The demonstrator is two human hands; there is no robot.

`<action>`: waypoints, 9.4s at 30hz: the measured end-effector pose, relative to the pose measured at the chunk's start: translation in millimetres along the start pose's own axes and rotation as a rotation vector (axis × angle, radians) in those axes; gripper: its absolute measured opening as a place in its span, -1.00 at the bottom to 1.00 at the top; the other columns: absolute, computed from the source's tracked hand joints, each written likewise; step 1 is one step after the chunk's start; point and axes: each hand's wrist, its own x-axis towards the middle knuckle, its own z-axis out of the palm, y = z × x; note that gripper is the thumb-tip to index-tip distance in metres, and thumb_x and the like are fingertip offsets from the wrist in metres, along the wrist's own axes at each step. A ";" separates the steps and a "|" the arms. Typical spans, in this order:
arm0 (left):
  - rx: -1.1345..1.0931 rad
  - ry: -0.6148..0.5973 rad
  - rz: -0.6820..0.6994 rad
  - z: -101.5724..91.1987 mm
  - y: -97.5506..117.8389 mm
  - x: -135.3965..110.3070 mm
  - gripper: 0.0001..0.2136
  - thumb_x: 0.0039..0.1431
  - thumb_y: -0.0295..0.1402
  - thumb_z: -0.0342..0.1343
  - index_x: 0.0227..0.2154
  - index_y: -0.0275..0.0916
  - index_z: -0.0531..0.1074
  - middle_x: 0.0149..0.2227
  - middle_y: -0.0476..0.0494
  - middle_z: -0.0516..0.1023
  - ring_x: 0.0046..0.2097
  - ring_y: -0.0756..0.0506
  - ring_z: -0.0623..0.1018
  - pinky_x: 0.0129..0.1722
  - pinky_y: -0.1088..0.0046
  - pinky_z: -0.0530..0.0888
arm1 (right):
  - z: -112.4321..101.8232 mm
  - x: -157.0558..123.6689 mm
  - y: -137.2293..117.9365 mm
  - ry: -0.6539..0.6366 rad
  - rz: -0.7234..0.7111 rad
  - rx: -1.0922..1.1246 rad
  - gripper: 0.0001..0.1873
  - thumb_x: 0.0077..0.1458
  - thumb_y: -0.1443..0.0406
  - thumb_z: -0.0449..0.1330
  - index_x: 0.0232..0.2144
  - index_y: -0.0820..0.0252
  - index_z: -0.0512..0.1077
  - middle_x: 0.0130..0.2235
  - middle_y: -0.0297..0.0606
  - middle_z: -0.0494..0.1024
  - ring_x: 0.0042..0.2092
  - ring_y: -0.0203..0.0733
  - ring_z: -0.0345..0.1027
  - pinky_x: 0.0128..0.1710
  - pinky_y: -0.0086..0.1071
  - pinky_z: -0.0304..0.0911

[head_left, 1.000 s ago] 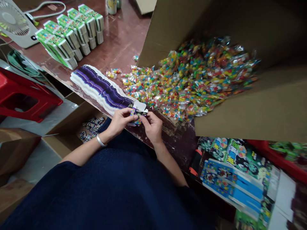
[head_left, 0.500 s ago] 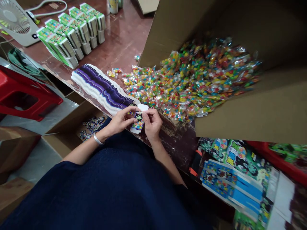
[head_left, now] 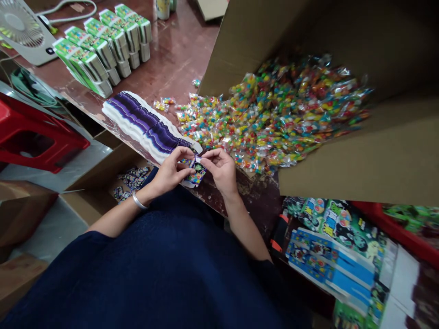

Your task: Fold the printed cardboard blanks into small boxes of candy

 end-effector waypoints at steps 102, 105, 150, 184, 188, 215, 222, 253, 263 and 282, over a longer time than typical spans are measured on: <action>-0.073 -0.076 -0.080 11.0 1.3 -1.3 -0.66 0.18 -0.27 0.37 -0.03 -0.20 0.47 -0.10 -0.12 0.54 -0.34 0.04 0.50 -0.35 0.50 0.53 | -8.3 -23.6 13.7 0.076 -0.219 -0.272 -0.80 0.31 0.07 0.23 -0.26 0.02 0.47 0.03 -0.16 0.62 0.05 -0.03 0.57 0.02 -0.14 0.51; -0.096 -0.013 -0.062 11.6 -0.1 0.9 -0.62 0.13 -0.27 0.41 -0.05 -0.16 0.42 -0.08 -0.11 0.51 -0.32 0.05 0.50 -0.36 0.54 0.53 | -3.2 -20.6 11.0 0.084 -0.172 -0.089 -0.79 0.30 0.07 0.26 -0.15 -0.01 0.41 -0.01 -0.19 0.62 0.00 -0.09 0.59 -0.01 -0.19 0.52; 1.175 0.083 0.309 -47.3 -40.5 11.3 -0.51 0.18 -0.40 0.38 0.17 -0.21 0.45 0.35 -0.46 0.40 0.46 -0.51 0.27 0.43 -0.30 0.22 | -6.4 47.1 60.1 -0.071 -0.010 -0.827 -0.67 0.30 0.21 0.17 -0.03 0.17 0.65 -0.03 -0.01 0.57 -0.07 0.03 0.52 -0.02 -0.15 0.48; -0.578 -0.428 -0.406 -9.5 5.7 6.0 -0.45 -0.04 -0.12 0.56 -0.01 -0.28 0.63 -0.11 -0.23 0.71 -0.16 -0.06 0.65 -0.09 0.44 0.53 | -26.5 -27.1 -32.3 -0.229 -0.203 -0.407 -0.57 0.30 0.07 0.29 0.16 0.01 0.52 -0.50 -0.48 0.39 -0.44 -0.27 0.32 -0.29 -0.34 0.39; -0.480 -0.444 -0.431 -2.8 6.7 4.6 -0.47 -0.07 -0.20 0.57 -0.03 -0.30 0.65 -0.22 -0.16 0.70 -0.23 -0.03 0.60 -0.20 0.48 0.49 | -31.6 -30.8 -24.5 -0.302 -0.065 -0.305 -0.70 0.21 0.05 0.37 -0.15 0.08 0.50 -0.55 -0.54 0.38 -0.53 -0.35 0.26 -0.44 -0.42 0.23; -0.100 -0.155 -0.117 9.4 -10.2 -1.4 -0.68 0.21 -0.29 0.33 -0.01 -0.22 0.48 -0.21 -0.07 0.49 -0.40 0.05 0.37 -0.46 0.53 0.34 | 2.2 -39.3 29.7 0.218 -0.115 -0.255 -0.76 0.28 0.05 0.27 -0.26 0.07 0.55 -0.12 -0.18 0.61 -0.05 -0.06 0.55 0.06 -0.14 0.46; -0.226 -0.016 -0.150 18.8 -10.2 1.5 -0.55 0.04 -0.28 0.45 -0.13 -0.17 0.31 -0.21 -0.02 0.44 -0.31 0.03 0.48 -0.37 0.56 0.49 | 3.8 -28.7 17.8 0.221 -0.093 -0.023 -0.68 0.20 0.01 0.35 -0.21 0.03 0.40 -0.21 -0.26 0.63 -0.16 -0.15 0.57 -0.06 -0.24 0.49; -0.013 -0.089 -0.166 10.0 -5.2 -5.9 -0.72 0.08 -0.30 0.40 -0.26 -0.21 0.42 -0.29 -0.02 0.48 -0.27 -0.01 0.50 -0.27 0.47 0.54 | -38.2 -30.4 23.3 0.030 0.009 -0.210 -0.74 0.25 0.04 0.30 -0.18 0.04 0.61 -0.17 -0.25 0.67 -0.19 -0.14 0.57 -0.15 -0.25 0.49; -0.026 -0.113 -0.266 7.2 -12.8 -1.7 -0.44 0.12 -0.35 0.28 0.18 -0.12 0.27 -0.01 -0.15 0.47 -0.25 -0.05 0.57 -0.27 0.36 0.59 | -98.0 5.5 61.7 0.159 0.148 -0.907 -0.60 0.06 0.25 0.39 -0.02 0.13 0.55 -0.35 -0.28 0.53 -0.25 -0.04 0.46 -0.09 -0.14 0.39; 0.361 -0.176 0.002 19.7 -6.8 -6.0 -0.76 0.33 -0.36 0.17 0.03 -0.23 0.43 -0.14 -0.15 0.67 -0.19 -0.11 0.65 -0.15 0.31 0.56 | -39.9 -12.9 -33.0 0.206 -0.040 -0.180 -0.82 0.16 0.17 0.41 -0.35 0.11 0.53 -0.45 -0.38 0.61 -0.41 -0.25 0.59 -0.39 -0.39 0.55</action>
